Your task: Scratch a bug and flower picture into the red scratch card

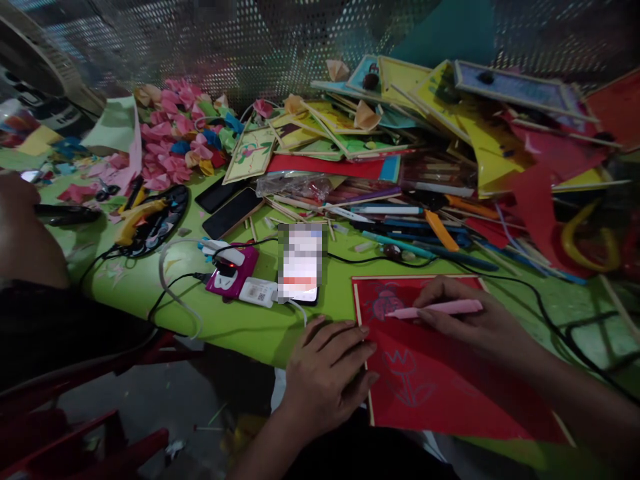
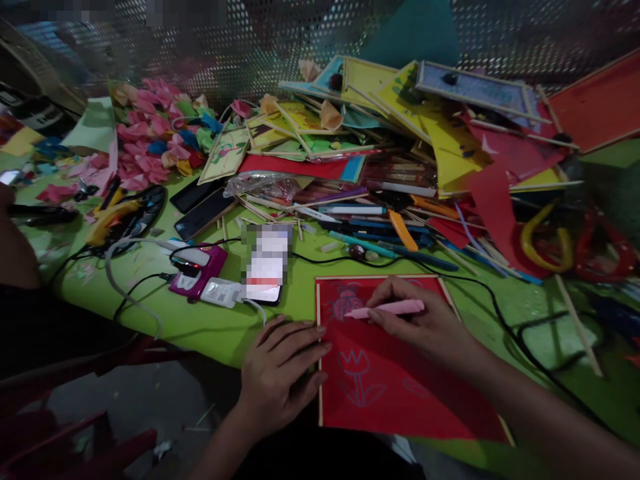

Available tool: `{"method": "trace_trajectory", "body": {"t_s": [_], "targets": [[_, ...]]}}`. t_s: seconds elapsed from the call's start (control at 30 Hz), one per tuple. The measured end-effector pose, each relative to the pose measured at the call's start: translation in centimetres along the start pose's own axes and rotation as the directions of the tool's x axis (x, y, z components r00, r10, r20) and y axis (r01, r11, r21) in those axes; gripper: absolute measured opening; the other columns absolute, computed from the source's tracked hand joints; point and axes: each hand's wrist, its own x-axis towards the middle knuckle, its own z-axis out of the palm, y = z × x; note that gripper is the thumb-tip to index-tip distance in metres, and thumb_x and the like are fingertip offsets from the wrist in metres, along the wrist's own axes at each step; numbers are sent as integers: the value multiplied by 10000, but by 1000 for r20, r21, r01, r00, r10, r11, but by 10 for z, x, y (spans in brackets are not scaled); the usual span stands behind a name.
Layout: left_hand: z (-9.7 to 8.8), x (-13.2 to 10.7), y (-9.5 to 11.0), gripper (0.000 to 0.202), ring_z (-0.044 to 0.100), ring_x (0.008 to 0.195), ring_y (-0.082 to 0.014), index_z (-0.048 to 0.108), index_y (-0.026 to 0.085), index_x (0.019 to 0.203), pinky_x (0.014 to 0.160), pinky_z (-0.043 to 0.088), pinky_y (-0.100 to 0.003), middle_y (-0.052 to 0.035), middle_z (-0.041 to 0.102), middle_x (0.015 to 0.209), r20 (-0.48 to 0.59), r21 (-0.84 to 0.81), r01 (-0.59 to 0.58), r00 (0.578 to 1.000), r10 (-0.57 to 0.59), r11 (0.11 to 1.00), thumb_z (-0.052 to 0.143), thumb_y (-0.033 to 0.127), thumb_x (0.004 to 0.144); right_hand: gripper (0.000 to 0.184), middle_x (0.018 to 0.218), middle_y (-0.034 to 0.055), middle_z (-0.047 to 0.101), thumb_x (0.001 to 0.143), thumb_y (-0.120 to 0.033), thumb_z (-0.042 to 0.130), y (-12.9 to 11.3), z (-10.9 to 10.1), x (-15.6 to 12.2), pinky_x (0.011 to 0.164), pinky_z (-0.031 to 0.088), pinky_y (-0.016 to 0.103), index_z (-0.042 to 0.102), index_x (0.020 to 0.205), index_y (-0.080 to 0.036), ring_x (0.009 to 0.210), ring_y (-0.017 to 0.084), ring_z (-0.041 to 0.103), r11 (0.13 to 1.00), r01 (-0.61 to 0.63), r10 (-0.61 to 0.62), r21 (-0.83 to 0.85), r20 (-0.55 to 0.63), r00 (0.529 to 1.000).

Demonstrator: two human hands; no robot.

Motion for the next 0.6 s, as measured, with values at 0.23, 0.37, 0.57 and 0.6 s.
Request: {"method": "trace_trajectory", "body": {"t_s": [0.23, 0.37, 0.57, 0.6], "targets": [[0, 0, 0, 220, 718, 1163, -199, 741, 252, 1172, 1142, 457, -420, -18, 803, 1213, -12, -3, -1, 1000, 0, 1000, 636, 325, 993, 240, 735, 15, 698, 887, -465, 768, -1, 0, 1, 586, 474, 283, 734, 810, -240, 641, 178, 612, 1000, -3, 3, -15, -1, 1000], [0, 0, 0, 227, 719, 1156, -200, 743, 249, 1173, 1143, 462, -425, -21, 803, 1209, -1, 4, -4, 1000, 4, 1000, 649, 308, 975, 218, 716, 6, 691, 869, -443, 780, -3, 0, 0, 592, 469, 287, 724, 787, -248, 636, 178, 609, 1000, -19, 20, 15, -28, 999], [-1, 1, -1, 226, 724, 1149, -205, 745, 248, 1171, 1126, 477, -427, -27, 805, 1201, -5, 6, -14, 1000, 14, 1000, 638, 302, 979, 211, 709, 4, 670, 894, -413, 749, 0, -2, 0, 584, 451, 302, 699, 801, -231, 631, 184, 602, 999, -16, 17, 35, -27, 1000], [-1, 2, -1, 221, 724, 1150, -205, 745, 248, 1167, 1126, 474, -424, -24, 805, 1204, -9, 2, -13, 1000, 14, 1000, 629, 302, 987, 210, 711, 3, 666, 901, -407, 745, 1, -3, 1, 587, 448, 304, 696, 800, -229, 636, 184, 602, 999, -6, 7, 34, -29, 1000]]}}
